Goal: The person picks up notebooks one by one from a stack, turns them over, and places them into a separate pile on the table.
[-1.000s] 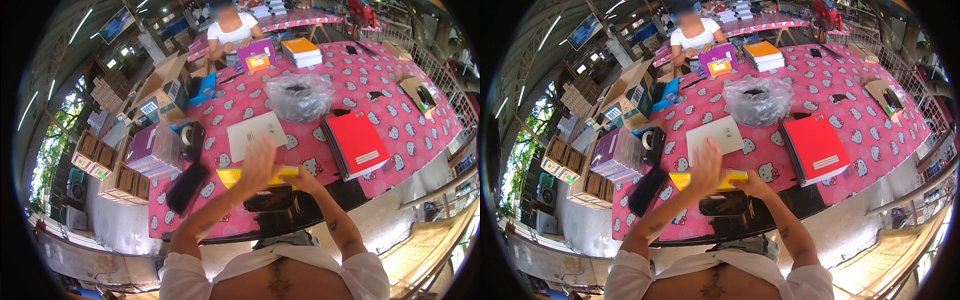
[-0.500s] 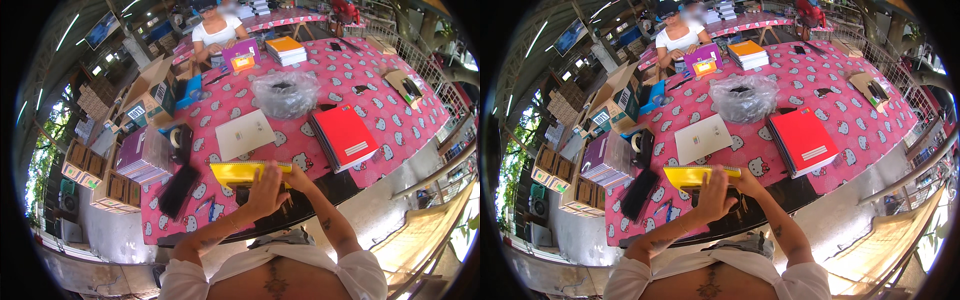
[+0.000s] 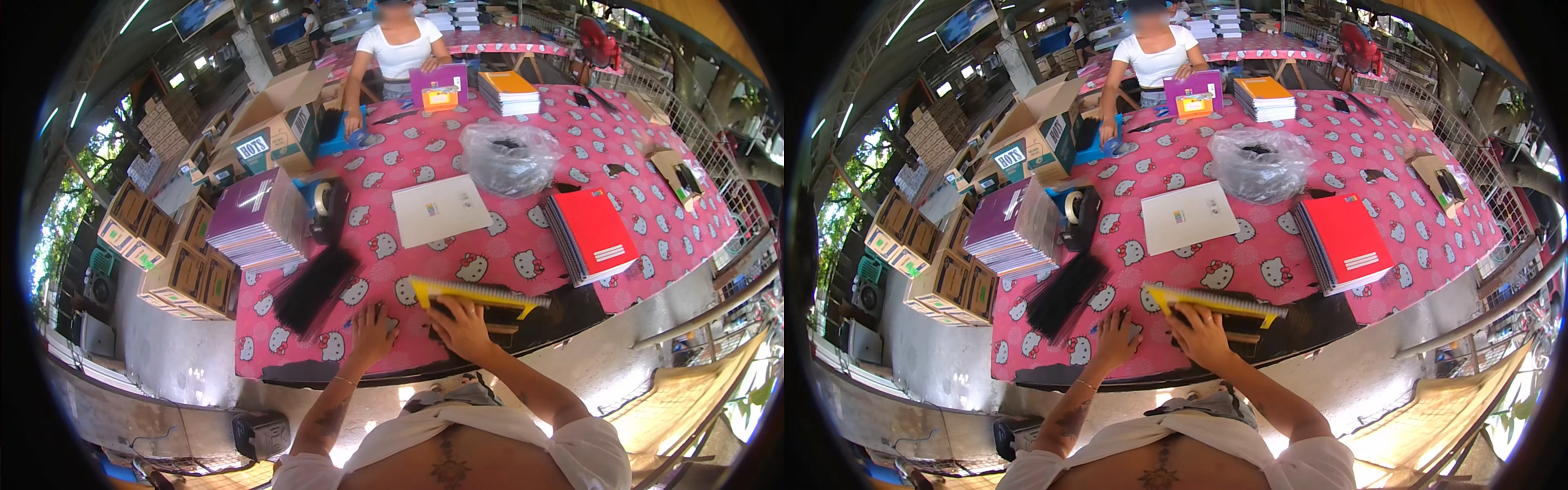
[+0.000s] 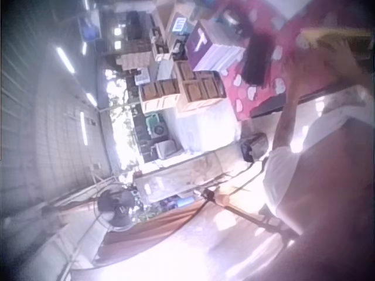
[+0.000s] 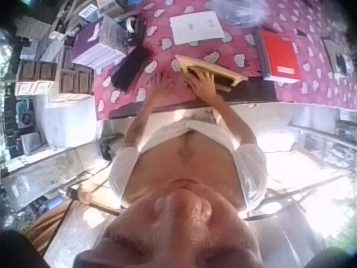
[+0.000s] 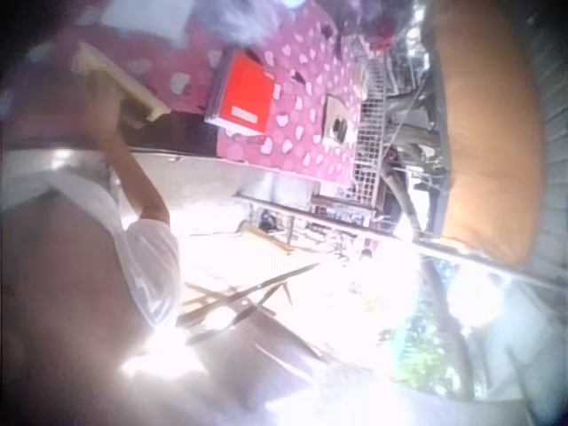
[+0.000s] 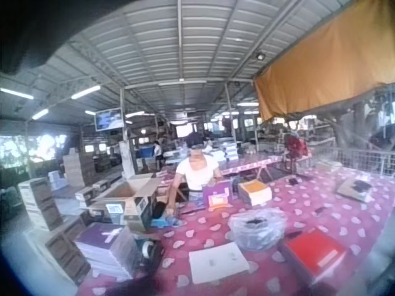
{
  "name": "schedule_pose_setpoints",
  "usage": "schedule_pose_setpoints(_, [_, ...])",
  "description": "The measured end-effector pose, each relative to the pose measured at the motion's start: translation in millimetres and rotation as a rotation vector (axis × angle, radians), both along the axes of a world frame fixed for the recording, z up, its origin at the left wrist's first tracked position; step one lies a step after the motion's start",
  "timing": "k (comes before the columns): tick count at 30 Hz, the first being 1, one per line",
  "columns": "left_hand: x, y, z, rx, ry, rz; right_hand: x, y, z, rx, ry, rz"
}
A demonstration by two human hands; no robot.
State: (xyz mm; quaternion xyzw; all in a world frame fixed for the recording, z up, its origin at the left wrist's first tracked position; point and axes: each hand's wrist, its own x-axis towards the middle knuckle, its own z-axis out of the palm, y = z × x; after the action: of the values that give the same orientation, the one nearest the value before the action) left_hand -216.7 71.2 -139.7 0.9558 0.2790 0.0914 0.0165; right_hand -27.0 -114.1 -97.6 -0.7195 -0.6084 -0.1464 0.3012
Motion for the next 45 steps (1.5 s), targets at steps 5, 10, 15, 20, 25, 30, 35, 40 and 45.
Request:
schedule_pose_setpoints(5, [-24,9,-15,-0.004,-0.140,-0.080,-17,11,51,0.005,0.088,-0.043])
schedule_pose_setpoints(10, [-40,16,-19,0.066,-0.200,0.025,7,47,99,0.038,-0.037,-0.217])
schedule_pose_setpoints(15, [1,13,48,-1.547,-0.871,0.188,10,53,91,0.082,-0.078,-0.194])
schedule_pose_setpoints(20, [25,-25,133,-1.965,-0.809,-0.010,8,51,94,0.099,-0.051,-0.212])
schedule_pose_setpoints(25, [29,-19,134,-2.069,-0.782,-0.026,6,53,95,0.097,-0.040,-0.196])
schedule_pose_setpoints(30, [29,-1,135,-1.737,-0.675,0.040,8,53,94,0.093,-0.050,-0.180])
schedule_pose_setpoints(35, [44,-24,149,-0.163,-0.475,-0.287,21,40,92,0.092,-0.105,-0.219])
schedule_pose_setpoints(40, [13,40,73,-1.032,-0.467,-0.046,48,-13,116,-0.092,-0.094,-0.233])
schedule_pose_setpoints(45, [21,55,8,0.089,-0.333,-0.230,165,-97,153,0.159,0.178,-0.464])
